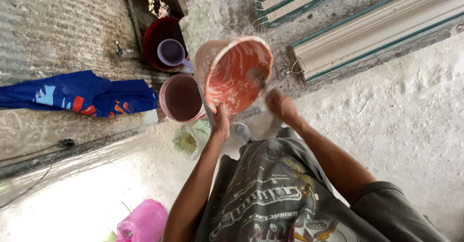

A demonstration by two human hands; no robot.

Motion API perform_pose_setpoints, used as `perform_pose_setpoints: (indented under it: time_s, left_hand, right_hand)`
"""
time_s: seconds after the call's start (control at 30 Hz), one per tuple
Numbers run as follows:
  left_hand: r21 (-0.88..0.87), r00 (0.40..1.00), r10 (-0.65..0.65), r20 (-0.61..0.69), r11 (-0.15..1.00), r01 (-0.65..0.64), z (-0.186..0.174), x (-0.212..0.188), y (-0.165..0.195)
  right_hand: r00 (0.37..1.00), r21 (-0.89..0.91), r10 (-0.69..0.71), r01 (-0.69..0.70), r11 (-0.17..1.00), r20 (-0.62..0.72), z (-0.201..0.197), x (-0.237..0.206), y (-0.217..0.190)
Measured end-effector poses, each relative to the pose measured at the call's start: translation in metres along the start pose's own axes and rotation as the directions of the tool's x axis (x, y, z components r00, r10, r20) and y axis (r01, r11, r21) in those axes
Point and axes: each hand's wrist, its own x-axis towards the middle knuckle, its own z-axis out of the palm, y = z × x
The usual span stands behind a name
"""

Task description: The person scrapes excess plaster off decorative molding strips laid on a workbench, running a small scraper along the grooved edges of each strip. They then brush the strips clean with a red hand brush and finally scrape dried plaster from the inside of a plastic bucket.

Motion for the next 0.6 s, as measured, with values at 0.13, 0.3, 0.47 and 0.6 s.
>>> perform_pose_setpoints:
  time_s: [0.13, 0.3, 0.47, 0.6]
  left_hand:
    - [-0.065, 1.000, -0.017, -0.011, 0.998, 0.016, 0.017, -0.005, 0.008]
    - [0.056, 0.998, 0.062, -0.024, 0.997, -0.061, 0.035, -0.023, 0.021]
    - [-0.023, 0.998, -0.030, -0.062, 0.999, 0.029, 0.022, -0.034, 0.063]
    - [-0.135, 0.996, -0.080, 0.044, 0.987, 0.085, 0.015, -0.039, 0.098]
  right_hand:
    - [0.927, 0.354, 0.232, -0.119, 0.927, -0.296, -0.004, 0.000, 0.008]
    - [0.979, 0.030, -0.197, 0.199, 0.980, -0.050, 0.039, -0.036, -0.023]
    - [0.975, 0.652, -0.094, 0.205, 0.730, -0.201, 0.020, -0.033, -0.021]
    - [0.916, 0.404, 0.053, 0.123, 0.907, -0.397, -0.044, 0.003, 0.007]
